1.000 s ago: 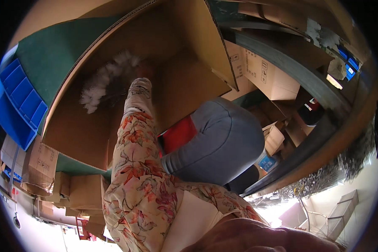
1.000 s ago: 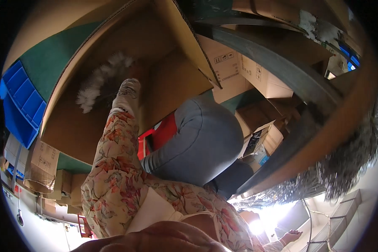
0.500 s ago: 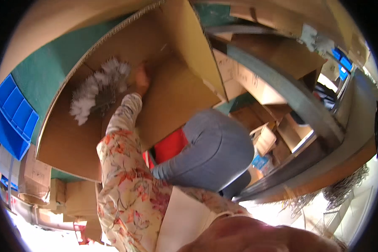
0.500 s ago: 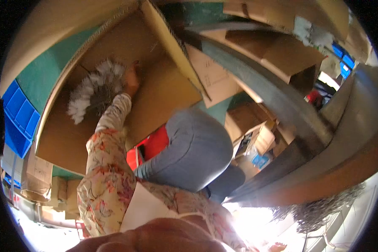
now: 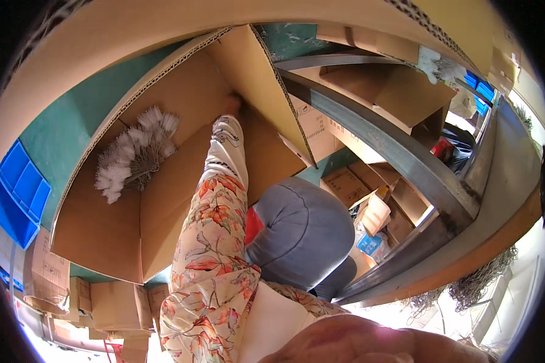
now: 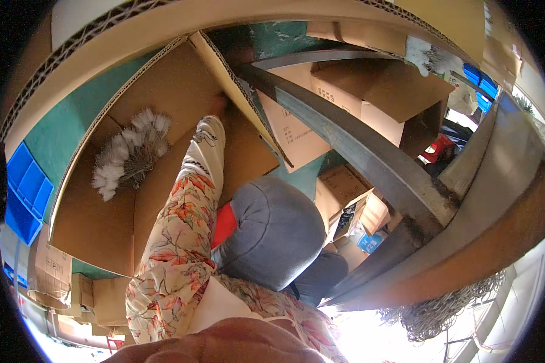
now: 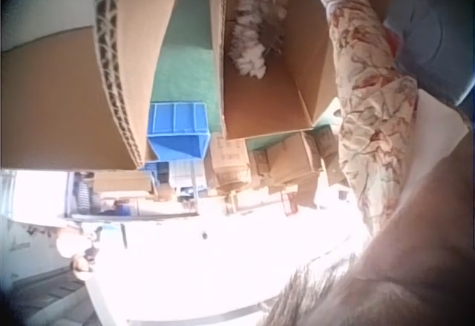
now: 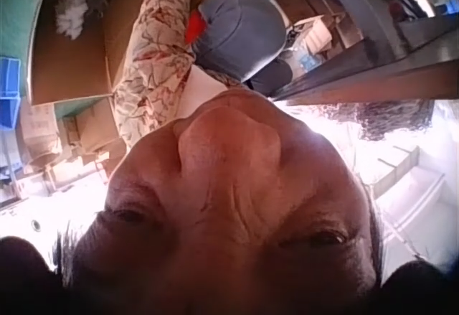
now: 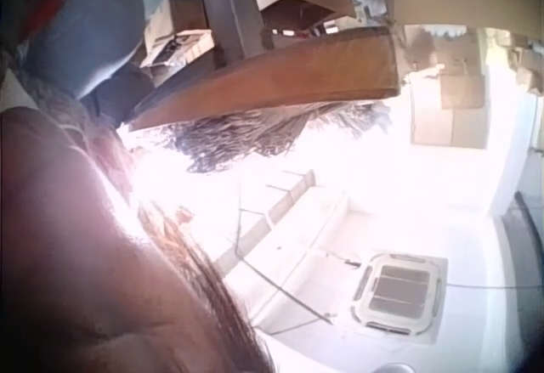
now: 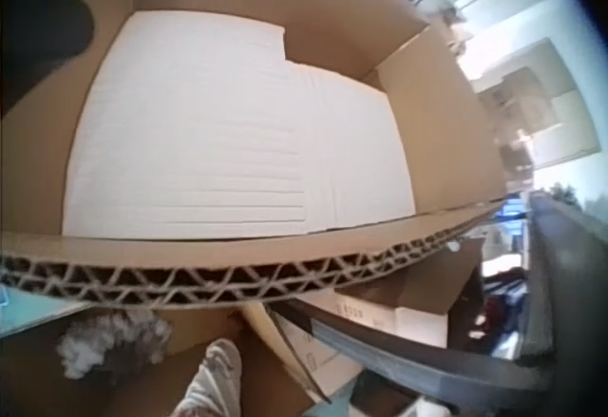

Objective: Assembling white bottle brushes by threading them onto metal rings in a factory production setting.

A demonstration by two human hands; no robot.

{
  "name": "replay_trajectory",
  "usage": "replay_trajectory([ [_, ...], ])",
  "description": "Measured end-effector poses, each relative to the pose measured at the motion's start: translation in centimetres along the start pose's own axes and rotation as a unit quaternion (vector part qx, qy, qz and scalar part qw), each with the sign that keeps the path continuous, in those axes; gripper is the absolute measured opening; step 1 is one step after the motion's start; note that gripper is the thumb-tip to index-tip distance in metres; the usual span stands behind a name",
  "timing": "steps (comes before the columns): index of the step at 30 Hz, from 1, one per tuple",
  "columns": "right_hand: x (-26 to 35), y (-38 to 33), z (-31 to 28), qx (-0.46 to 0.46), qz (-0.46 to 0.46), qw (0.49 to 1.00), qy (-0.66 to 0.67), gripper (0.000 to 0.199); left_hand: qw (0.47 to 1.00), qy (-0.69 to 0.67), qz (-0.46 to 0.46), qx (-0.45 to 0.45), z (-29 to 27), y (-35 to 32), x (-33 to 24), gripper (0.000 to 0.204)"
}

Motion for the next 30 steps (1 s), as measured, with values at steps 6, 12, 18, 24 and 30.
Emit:
replay_trajectory([
  [6,-1.0,-0.8,5.3,0.035,-0.003,0.999,0.036,0.016,0.959,0.254,0.110,-0.057,-1.1,1.1,1.5,0.023],
  [12,-0.3,0.9,1.8,0.050,-0.030,0.998,-0.025,0.015,0.989,0.052,-0.126,-0.063,-1.1,-3.7,-9.7,0.022],
  [18,-2.7,0.8,5.4,0.084,-0.038,0.996,0.005,0.015,0.967,0.026,-0.246,-0.055,-7.6,-4.2,-10.5,0.027],
  [24,-1.5,1.2,7.1,0.112,-0.054,0.992,0.003,0.014,0.960,0.094,-0.262,0.016,-5.6,-2.0,-5.7,0.032],
  [30,-0.2,0.2,5.3,0.125,-0.055,0.990,-0.023,0.013,0.963,0.257,0.060,0.055,-5.0,-3.7,-7.4,0.032],
])
Point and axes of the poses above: each hand's wrist, its own y-axis towards the middle knuckle, its own z-axis out of the palm, x = y × z, the point moved 5 cm from there along y, towards the middle knuckle, and after that the axes turned 8 degrees about -y, right-handed, at the moved point
